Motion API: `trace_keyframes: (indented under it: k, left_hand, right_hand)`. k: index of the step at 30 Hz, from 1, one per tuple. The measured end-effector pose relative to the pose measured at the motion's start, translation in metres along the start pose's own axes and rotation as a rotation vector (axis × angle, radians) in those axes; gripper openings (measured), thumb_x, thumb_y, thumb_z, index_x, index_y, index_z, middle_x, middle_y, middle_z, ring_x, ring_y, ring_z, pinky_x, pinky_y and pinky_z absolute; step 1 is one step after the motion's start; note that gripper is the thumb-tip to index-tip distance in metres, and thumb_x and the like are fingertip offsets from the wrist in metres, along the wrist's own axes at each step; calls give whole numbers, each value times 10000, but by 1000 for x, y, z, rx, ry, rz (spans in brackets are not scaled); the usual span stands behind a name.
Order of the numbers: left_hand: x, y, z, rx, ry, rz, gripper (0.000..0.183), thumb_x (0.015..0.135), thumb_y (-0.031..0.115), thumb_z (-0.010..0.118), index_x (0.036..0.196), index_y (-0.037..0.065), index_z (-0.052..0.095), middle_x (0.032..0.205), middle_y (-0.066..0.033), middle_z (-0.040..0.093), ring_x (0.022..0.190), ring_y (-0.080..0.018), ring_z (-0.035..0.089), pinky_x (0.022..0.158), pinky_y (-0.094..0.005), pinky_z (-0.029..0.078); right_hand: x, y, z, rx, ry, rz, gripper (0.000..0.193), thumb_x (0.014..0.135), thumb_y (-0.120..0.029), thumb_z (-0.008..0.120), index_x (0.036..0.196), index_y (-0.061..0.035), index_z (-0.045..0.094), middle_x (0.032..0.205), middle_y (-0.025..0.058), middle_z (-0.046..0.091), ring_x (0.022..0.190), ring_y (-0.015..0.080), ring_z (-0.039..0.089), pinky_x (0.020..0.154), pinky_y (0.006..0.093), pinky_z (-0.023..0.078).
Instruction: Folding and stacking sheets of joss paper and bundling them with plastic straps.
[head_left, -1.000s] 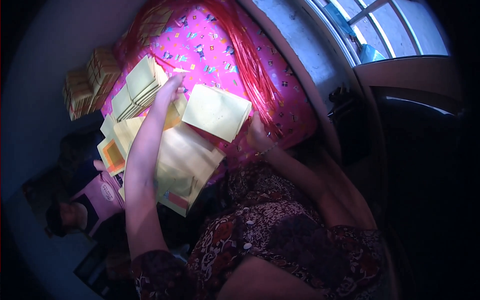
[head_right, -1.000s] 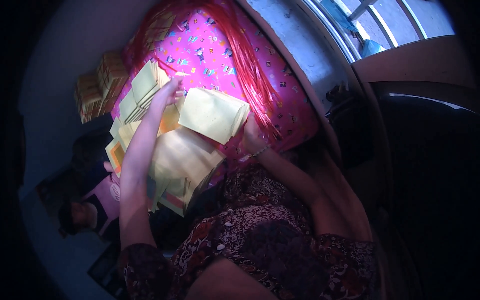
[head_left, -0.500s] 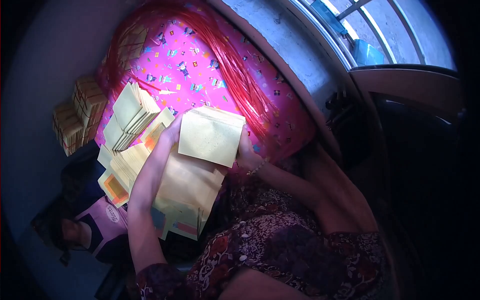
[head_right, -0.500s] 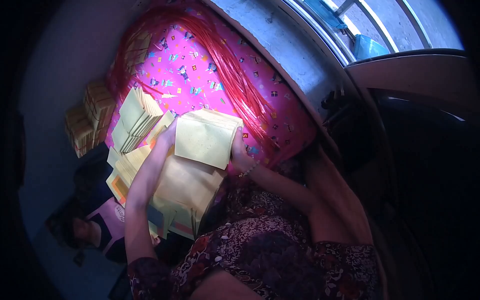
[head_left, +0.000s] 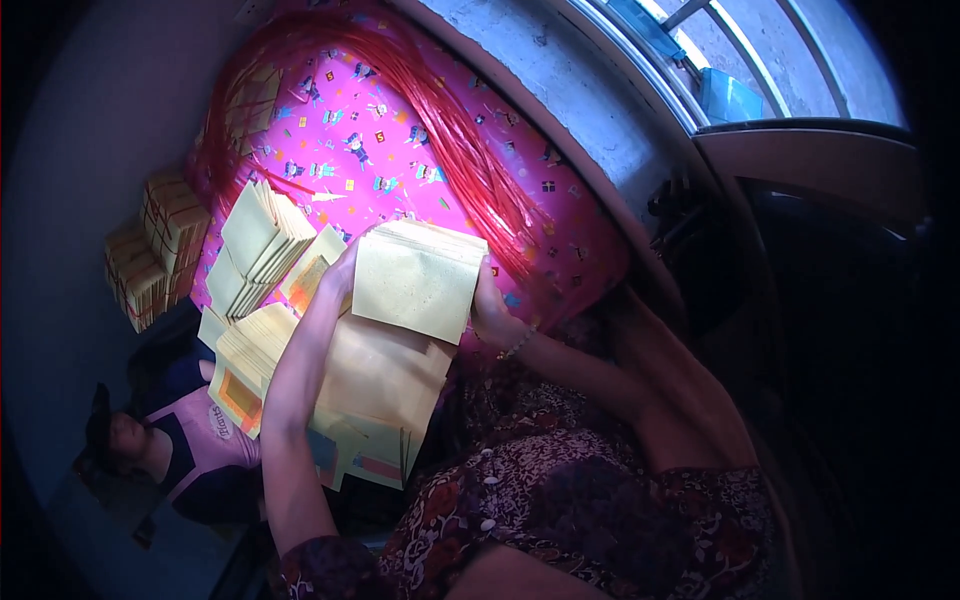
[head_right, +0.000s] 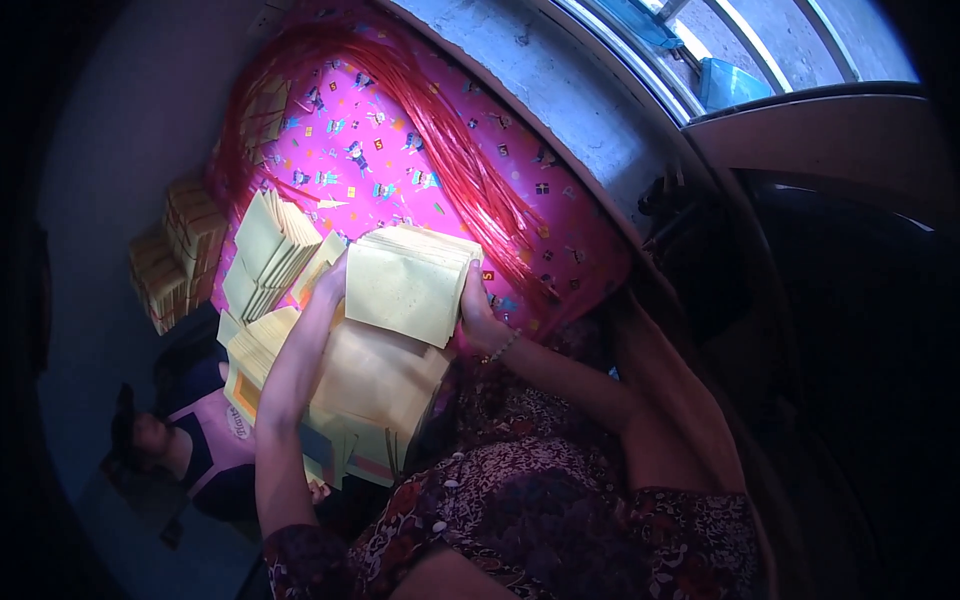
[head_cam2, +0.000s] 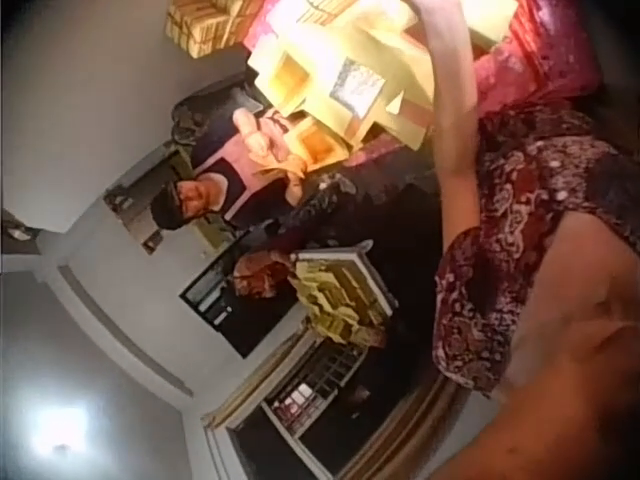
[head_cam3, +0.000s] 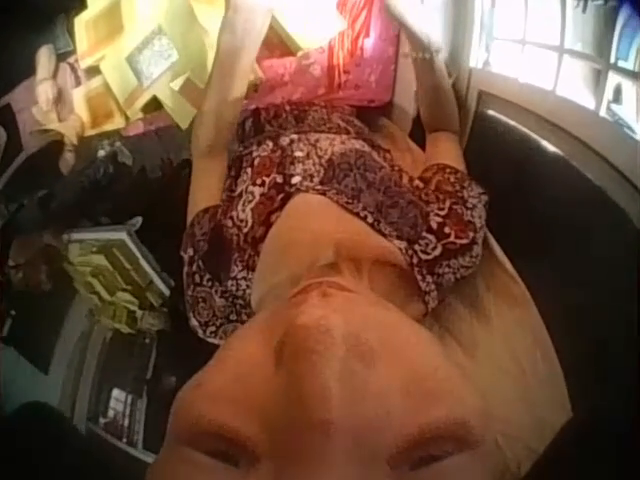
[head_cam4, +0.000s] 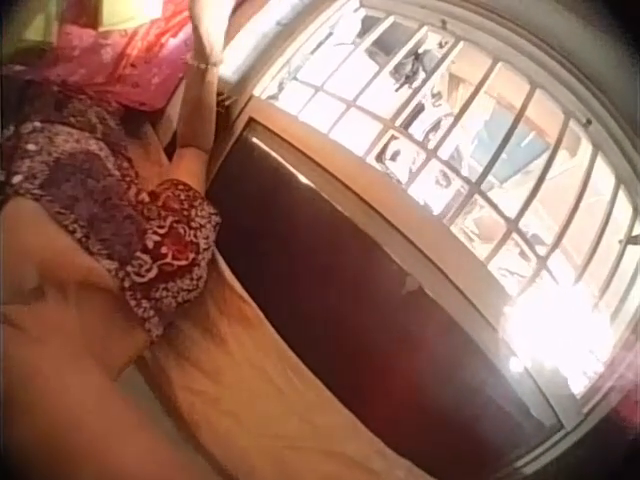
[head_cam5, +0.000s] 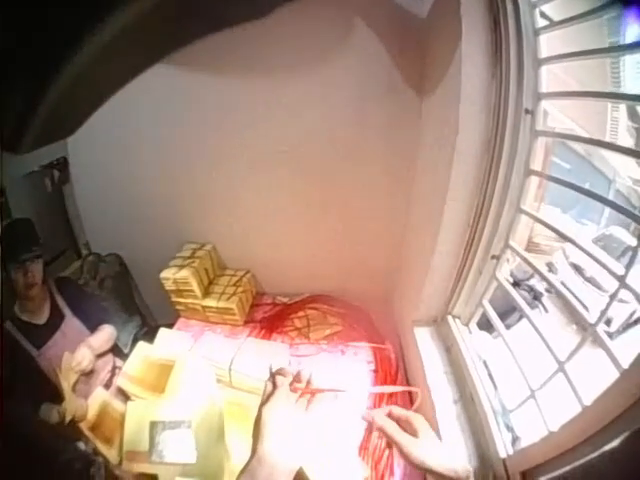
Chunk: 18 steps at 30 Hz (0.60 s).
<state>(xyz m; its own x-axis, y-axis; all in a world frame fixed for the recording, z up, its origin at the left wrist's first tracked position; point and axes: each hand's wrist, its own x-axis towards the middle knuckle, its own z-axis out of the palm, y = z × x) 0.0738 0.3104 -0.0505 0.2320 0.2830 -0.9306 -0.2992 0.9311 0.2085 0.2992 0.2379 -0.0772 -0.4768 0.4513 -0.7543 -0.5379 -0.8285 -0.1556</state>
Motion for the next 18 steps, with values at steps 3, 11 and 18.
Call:
trace_keyframes:
  k: [3,11,18]
  left_hand:
    - [-6,-2,-19,11,35,12,406,1020,269,456,1333,21,527,1216,-98,641,1032,-206,657,865,-327,553]
    - [-29,0,21,63,49,55,391,1015,242,465,1335,27,528,1223,-95,637,1045,-197,650,877,-323,544]
    - [-32,5,28,136,94,40,399,996,220,504,1344,25,521,1242,-90,628,1057,-180,639,900,-315,529]
  right_hand:
    - [-7,0,16,40,-5,23,793,988,-649,153,1402,-38,441,1306,125,580,1141,203,584,930,343,485]
    - [15,18,-11,-107,5,-72,830,971,-671,96,1422,-48,407,1273,112,592,1076,189,605,818,323,527]
    - [-15,-10,12,-73,82,26,774,1003,-615,140,1450,-28,373,1443,134,459,1320,233,436,1111,367,328]
